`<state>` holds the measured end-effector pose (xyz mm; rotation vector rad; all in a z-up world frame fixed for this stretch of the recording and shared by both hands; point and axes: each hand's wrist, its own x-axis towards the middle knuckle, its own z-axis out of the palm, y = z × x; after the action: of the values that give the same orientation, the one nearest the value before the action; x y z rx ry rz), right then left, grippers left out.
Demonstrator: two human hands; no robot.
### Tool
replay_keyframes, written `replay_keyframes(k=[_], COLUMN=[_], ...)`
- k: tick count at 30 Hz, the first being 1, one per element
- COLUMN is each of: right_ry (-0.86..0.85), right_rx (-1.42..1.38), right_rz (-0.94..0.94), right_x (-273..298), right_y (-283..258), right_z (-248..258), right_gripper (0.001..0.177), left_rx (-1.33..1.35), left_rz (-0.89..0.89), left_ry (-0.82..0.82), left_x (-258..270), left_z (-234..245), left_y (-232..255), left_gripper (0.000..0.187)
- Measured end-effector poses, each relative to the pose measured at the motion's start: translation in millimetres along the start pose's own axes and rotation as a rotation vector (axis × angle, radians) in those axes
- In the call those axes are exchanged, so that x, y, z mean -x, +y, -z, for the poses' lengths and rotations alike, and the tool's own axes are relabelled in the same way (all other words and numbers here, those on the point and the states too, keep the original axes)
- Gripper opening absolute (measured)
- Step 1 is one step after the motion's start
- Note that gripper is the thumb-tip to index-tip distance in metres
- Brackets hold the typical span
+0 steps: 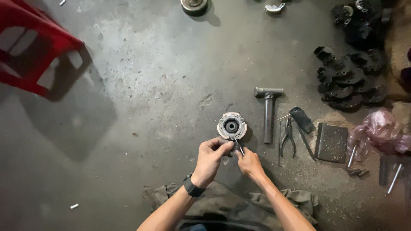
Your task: The person cleans a metal ring with a purple cloth, then uses pliers to remove a small component from a circular mechanical part. They then use a hammer to tap another mechanical part on the floor.
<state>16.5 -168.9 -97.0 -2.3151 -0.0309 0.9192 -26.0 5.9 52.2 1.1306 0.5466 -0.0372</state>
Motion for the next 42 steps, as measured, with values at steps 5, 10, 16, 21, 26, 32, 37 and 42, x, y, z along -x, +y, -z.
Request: replay_keyframes(k=[5,10,16,21,26,32,37,42], right_ry=[0.009,0.012,0.034,0.026,0.021,0.025,0.035,0.04], right_rx=[-0.013,0.031,0.049,0.067,0.038,0.054,0.071,0.07], right_rz=[0.029,0.032,0.077,0.061,0.069,0.061,0.072,0.079], right_x=[1,2,4,3,4,7,3,6], right_y=[-1,2,1,-1,-4,-9,-3,-9], right_z=[1,-1,2,3,4,5,1,4], right_gripper=[0.033,0.032,0.029,0.031,0.033,0.032,0.031,0.03], left_rx=[0.051,-0.368,-1.149,-1.222,-1.265,-1.241,-1.241,-1.174], left_rz=[0.039,-0.201,-0.55,-0.459,-0.441,-0.506,-0.56,-0.755], left_ry=[0.019,0.038,-0.136,-0.128,-0.094,-0.094,-0.13,-0.18], left_x=[-9,-32,-83,-98,-99,-97,-86,-75], left_z=[7,18,34,29,28,31,32,36], left_y=[-17,-21,-62,-82,-84,-85,-73,-68], left_gripper=[0.015,0.013,0.019,0.018,0.017,0.019,0.014,0.025])
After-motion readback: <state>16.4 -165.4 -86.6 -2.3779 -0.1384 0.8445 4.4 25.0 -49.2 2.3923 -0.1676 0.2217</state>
